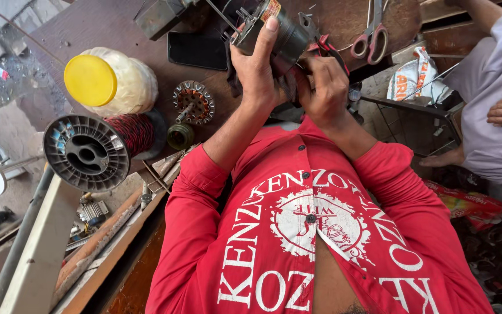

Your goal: The person uses pliers to strip and adjust wires on a small cylindrical electric motor. They repeatedly rotate the motor to access different connection points and manipulate the wires with the tool.

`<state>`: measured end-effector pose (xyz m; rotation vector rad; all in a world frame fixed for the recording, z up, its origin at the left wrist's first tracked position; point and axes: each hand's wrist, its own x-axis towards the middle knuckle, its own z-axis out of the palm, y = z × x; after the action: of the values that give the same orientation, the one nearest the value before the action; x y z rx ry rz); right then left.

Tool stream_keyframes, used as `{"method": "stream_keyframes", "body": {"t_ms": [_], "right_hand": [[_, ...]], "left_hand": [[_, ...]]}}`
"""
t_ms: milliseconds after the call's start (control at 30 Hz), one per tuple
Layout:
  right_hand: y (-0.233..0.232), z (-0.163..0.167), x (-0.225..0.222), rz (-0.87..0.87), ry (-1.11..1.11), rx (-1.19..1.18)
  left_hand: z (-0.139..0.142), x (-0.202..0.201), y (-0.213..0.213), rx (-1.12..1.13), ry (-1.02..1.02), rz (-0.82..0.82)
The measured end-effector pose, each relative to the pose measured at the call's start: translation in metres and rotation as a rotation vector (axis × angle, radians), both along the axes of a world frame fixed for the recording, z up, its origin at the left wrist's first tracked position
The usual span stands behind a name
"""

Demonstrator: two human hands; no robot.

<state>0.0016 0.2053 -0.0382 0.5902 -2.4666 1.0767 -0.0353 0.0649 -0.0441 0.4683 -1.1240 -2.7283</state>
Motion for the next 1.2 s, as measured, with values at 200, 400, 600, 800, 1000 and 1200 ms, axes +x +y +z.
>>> {"method": "stream_keyframes", "body": {"t_ms": [200,400,600,800,1000,1200], "right_hand": [[0.012,-0.013,-0.004,0.02,-0.396,-0.299],[0.043,-0.022,-0.027,0.341,-1.493,-1.055],[0.031,-0.014,-0.012,0.275,-1.028,-0.722],[0.047,0.032,0.013,0.226,-0.948,-0.966],[0.048,0.021,0.026,0.216,-1.046,-0.933],[0.041,0.004,0.027,0.098,-0.868,-0.736]], "left_hand": [[0.002,0.002,0.001,-0.001,0.008,-0.016],[-0.009,0.001,-0.012,-0.047,0.074,-0.181],[0.02,0.016,-0.003,-0.36,0.021,-0.163],[0.022,0.029,-0.02,-0.083,0.37,-0.384],[0.0,-0.003,-0.017,0.046,0.455,-0.576],[0.036,0.028,0.007,-0.21,0.09,-0.372]]}}
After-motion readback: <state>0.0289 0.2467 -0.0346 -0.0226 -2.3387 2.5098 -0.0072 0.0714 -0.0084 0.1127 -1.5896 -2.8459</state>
